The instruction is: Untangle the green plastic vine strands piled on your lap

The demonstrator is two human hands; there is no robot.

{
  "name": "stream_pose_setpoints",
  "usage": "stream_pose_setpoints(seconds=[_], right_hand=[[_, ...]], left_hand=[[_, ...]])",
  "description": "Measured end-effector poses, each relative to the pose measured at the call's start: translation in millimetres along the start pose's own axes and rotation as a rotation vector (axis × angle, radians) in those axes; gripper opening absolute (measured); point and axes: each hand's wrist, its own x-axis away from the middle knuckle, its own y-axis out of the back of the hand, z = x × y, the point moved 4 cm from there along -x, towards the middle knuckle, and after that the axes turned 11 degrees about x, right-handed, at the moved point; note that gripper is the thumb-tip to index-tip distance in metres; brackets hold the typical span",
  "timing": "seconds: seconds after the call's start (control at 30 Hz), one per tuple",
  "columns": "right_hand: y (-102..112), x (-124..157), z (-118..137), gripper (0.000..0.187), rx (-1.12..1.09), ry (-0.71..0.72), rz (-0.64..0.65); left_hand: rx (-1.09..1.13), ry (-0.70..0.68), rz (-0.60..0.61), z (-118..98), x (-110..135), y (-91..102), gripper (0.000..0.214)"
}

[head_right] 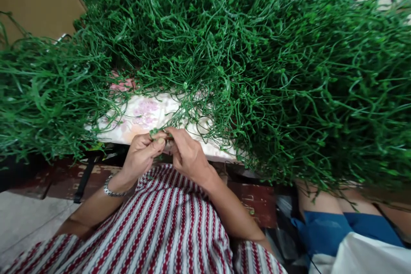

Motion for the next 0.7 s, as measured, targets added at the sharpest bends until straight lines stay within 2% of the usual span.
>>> stream_pose_setpoints(seconds=[0.1, 0.2, 0.33, 0.4, 0.47, 0.53, 0.63, 0.7], right_hand=[[10, -2, -7, 0.03, -0.08, -0.16, -0.017], [21, -3, -14, 0.018, -0.23, -0.337, -0.008], [34, -4, -13, 0.014, -0.447, -0.408, -0.015], [38, -6, -7, 0.013, -0.497, -0.376, 0.002], [41, -9, 1, 0.013, -0.437, -0.309, 0.035], [40, -13, 11, 0.014, -0.284, -0.192, 0.07], [27, -19, 21, 0.019, -0.004, 0.009, 0.128], [17, -22, 23, 0.013, 0.128, 0.093, 0.129]], left_hand=[[0.086, -0.007, 0.004, -12, -1, -0.4, 0.029], [0.226, 0.021, 0.123, -28, -5, -4.1, 0.033], [0.298, -0.067, 0.205, -48, -13, -5.8, 0.032], [0.273, -0.147, 0.201, -55, -16, -6.0, 0.034], [0.244, -0.23, 0.18, -59, -18, -6.9, 0.035], [0.23, -0.297, 0.139, -60, -20, -8.6, 0.034], [0.23, -0.355, 0.076, -62, -20, -12.1, 0.033], [0.235, -0.369, 0.052, -62, -20, -13.0, 0.033]])
